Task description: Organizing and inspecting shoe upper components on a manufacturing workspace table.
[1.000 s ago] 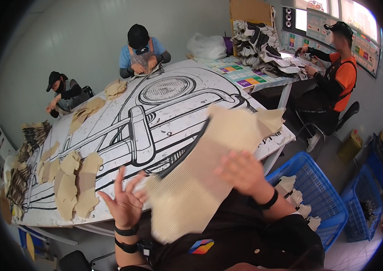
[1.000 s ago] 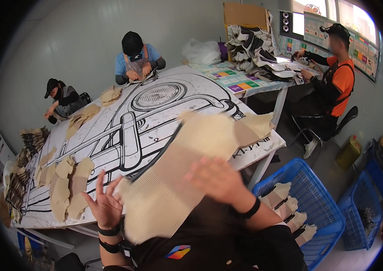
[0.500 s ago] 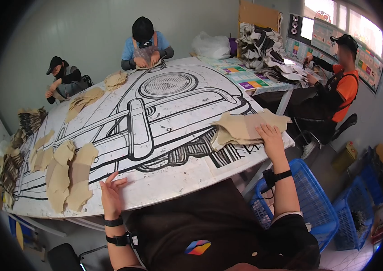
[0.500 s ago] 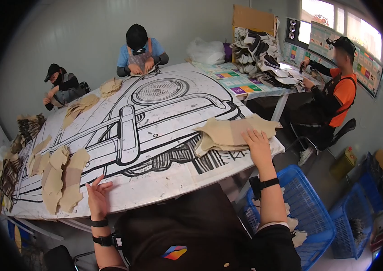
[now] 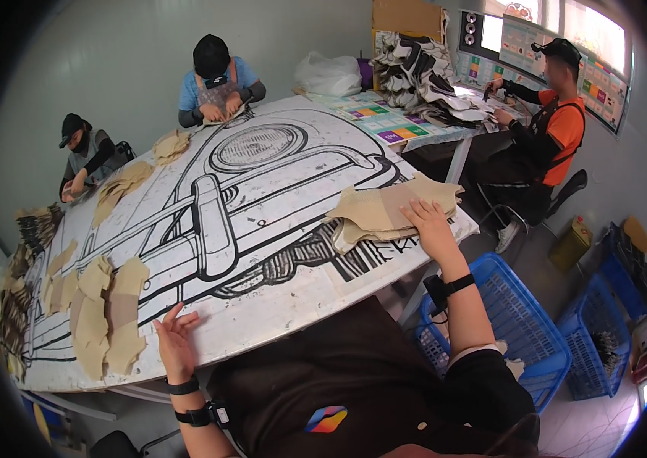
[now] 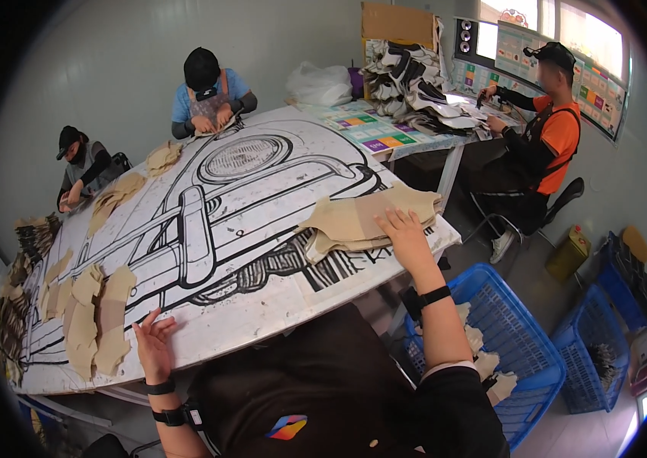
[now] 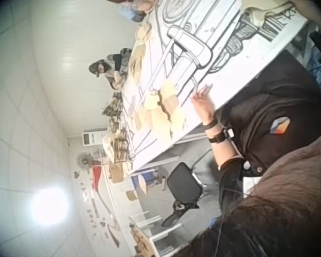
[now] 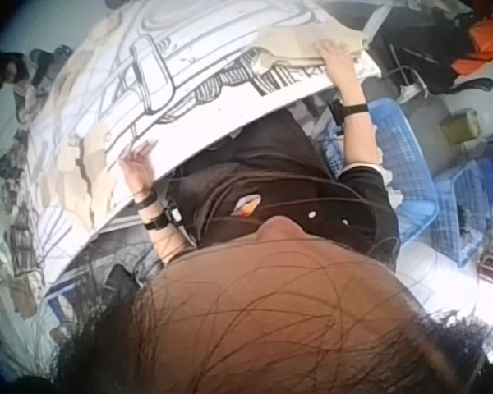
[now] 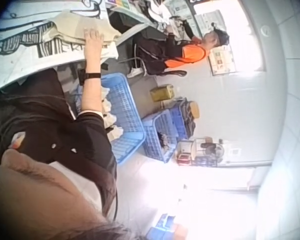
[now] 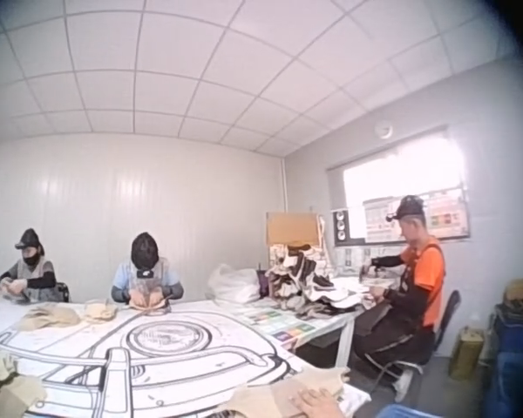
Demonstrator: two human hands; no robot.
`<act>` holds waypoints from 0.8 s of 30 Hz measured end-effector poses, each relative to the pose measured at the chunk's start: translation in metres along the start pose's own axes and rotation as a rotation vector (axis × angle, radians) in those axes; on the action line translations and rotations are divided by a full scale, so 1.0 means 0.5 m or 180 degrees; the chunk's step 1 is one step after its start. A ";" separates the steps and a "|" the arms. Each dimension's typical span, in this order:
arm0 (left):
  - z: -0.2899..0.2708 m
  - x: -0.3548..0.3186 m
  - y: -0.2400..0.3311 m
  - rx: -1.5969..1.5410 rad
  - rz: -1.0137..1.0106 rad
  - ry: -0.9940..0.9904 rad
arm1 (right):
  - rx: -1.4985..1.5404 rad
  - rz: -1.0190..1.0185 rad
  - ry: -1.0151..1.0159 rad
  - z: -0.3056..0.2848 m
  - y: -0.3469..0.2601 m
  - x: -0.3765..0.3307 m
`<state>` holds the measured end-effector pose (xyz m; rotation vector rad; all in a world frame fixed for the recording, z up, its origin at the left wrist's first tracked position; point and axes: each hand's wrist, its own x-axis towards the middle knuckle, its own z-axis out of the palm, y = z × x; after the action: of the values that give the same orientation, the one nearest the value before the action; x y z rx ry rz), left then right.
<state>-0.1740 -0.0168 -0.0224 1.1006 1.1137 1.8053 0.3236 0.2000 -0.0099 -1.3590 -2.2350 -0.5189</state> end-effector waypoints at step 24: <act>0.001 -0.002 0.000 0.0018 0.0080 -0.0114 | 0.0376 0.0009 0.0740 -0.001 0.007 -0.030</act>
<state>-0.1732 -0.0175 -0.0226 1.1509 1.0889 1.7958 0.3326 0.1905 -0.0180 -1.1784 -2.0415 -0.5078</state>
